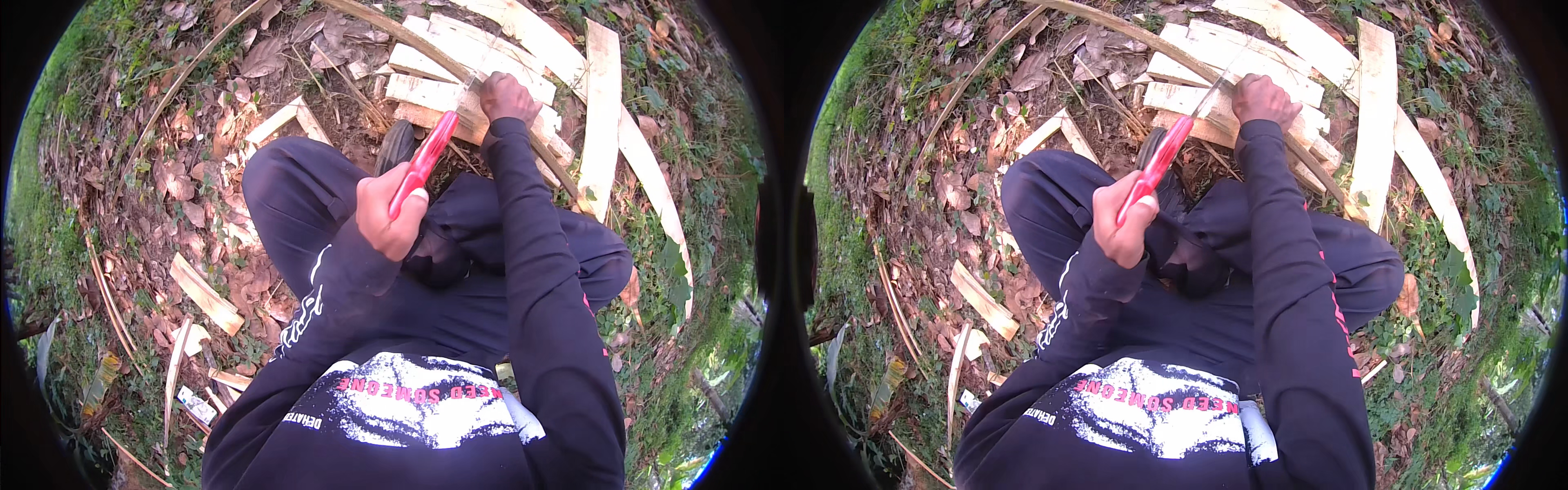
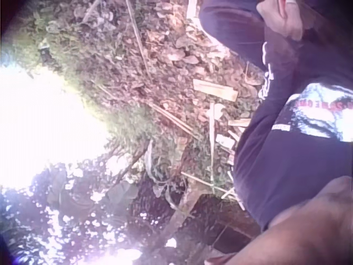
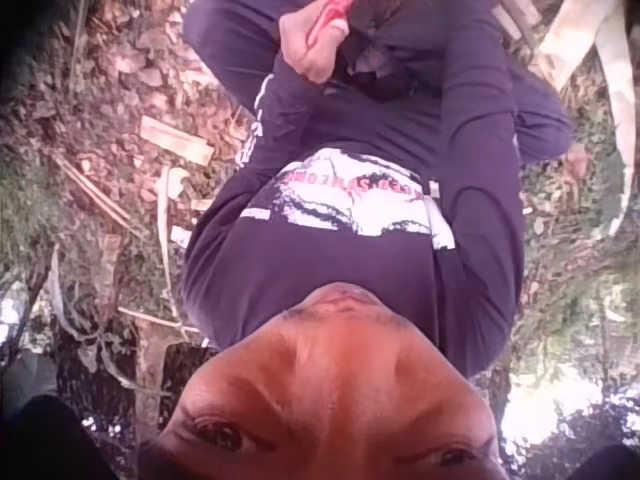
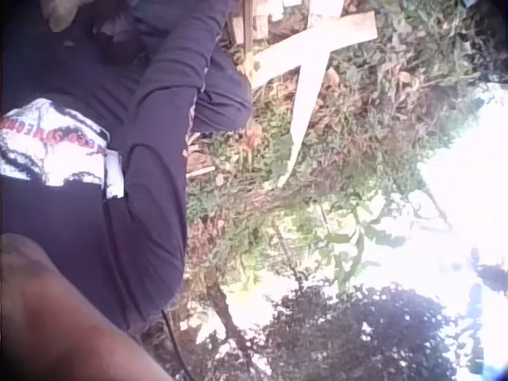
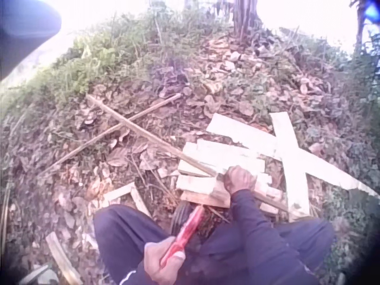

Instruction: The person sits on the ground and uses a red folding saw to cut thin wooden planks into smaller pieces. The person holds the wood with one hand and saws with the other, producing wood shavings and cut pieces.

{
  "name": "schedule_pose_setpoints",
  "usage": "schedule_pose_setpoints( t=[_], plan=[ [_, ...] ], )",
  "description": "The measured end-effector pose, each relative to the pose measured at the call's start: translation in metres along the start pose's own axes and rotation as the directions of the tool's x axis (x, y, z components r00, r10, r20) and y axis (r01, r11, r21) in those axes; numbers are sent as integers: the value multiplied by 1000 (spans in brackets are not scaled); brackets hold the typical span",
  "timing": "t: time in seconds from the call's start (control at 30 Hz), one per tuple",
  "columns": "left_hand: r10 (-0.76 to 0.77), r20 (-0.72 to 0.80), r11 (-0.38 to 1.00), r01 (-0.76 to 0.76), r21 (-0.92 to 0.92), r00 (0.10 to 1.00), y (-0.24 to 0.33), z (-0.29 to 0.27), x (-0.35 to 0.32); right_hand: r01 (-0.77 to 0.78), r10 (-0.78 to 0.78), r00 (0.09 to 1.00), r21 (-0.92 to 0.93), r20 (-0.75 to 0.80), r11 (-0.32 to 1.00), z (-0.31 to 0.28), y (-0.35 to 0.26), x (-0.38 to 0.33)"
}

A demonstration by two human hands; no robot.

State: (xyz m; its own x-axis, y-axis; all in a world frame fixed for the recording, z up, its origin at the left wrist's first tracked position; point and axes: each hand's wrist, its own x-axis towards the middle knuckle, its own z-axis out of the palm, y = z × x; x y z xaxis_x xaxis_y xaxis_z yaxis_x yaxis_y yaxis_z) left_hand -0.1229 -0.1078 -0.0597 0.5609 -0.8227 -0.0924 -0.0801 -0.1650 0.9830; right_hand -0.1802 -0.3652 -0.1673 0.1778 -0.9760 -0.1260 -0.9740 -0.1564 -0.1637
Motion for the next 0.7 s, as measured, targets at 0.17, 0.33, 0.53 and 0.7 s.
schedule_pose_setpoints(
  t=[0.17,0.33,0.53,0.7],
  plan=[
    [13,98,999,-10,-32,995,17,-25,-29,74,-74,997,-50,-1,996,-5,-3,-3],
    [-10,33,999,11,-38,999,11,-11,0,86,-86,996,-56,-10,995,1,-5,-2],
    [14,110,997,-6,-74,994,11,-15,-9,-25,25,1000,30,14,999,-2,-5,0],
    [102,30,991,-99,-85,994,18,-8,-24,-74,73,997,13,37,997,-7,-10,3]
  ],
)
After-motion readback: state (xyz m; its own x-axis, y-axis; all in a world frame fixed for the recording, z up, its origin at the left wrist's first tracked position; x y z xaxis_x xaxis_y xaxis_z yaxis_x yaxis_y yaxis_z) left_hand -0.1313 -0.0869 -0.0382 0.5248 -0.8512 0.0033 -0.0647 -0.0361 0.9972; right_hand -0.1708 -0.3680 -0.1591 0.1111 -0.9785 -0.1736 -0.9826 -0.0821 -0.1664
